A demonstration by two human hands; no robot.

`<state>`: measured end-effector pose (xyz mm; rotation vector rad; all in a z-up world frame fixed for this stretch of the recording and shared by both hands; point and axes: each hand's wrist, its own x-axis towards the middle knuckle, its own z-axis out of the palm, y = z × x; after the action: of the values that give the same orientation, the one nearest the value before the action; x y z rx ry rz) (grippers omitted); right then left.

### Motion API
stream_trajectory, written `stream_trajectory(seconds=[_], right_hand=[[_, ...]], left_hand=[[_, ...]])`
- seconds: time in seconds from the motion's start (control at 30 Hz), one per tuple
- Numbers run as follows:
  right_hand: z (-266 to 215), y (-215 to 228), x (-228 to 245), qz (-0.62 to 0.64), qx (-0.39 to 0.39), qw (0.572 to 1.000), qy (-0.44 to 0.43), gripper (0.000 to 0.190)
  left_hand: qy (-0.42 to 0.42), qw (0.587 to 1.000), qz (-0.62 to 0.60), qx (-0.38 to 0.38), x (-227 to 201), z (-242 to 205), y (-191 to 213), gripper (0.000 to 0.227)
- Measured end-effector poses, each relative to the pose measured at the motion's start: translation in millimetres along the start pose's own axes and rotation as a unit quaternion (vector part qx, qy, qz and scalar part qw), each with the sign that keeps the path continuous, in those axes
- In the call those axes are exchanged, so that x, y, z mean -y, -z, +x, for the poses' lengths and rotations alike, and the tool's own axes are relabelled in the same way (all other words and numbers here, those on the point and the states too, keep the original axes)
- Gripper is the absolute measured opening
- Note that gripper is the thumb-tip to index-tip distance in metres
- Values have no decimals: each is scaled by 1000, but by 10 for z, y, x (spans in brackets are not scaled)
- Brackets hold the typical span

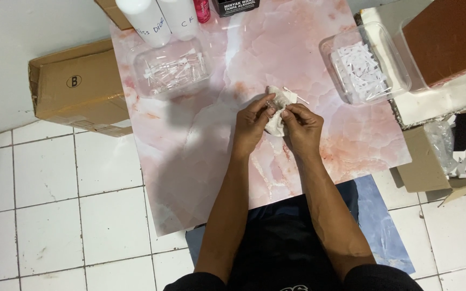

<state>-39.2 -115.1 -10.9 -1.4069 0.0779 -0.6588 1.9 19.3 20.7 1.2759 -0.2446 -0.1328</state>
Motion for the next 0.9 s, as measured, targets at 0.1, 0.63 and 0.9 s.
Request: stream_trajectory(seconds=[0.1, 0.63, 0.9], right_hand=[[-7, 0, 22, -6, -2, 1000, -6, 12], [-17, -21, 69, -40, 20, 999, 19, 19], [-25, -149, 283, -51, 34, 997, 37, 18]], left_hand=[[1, 999, -37, 4, 35, -34, 24, 39], [11, 990, -95, -101, 421, 20, 5, 37], [-36, 991, -59, -117, 358, 8, -5, 35]])
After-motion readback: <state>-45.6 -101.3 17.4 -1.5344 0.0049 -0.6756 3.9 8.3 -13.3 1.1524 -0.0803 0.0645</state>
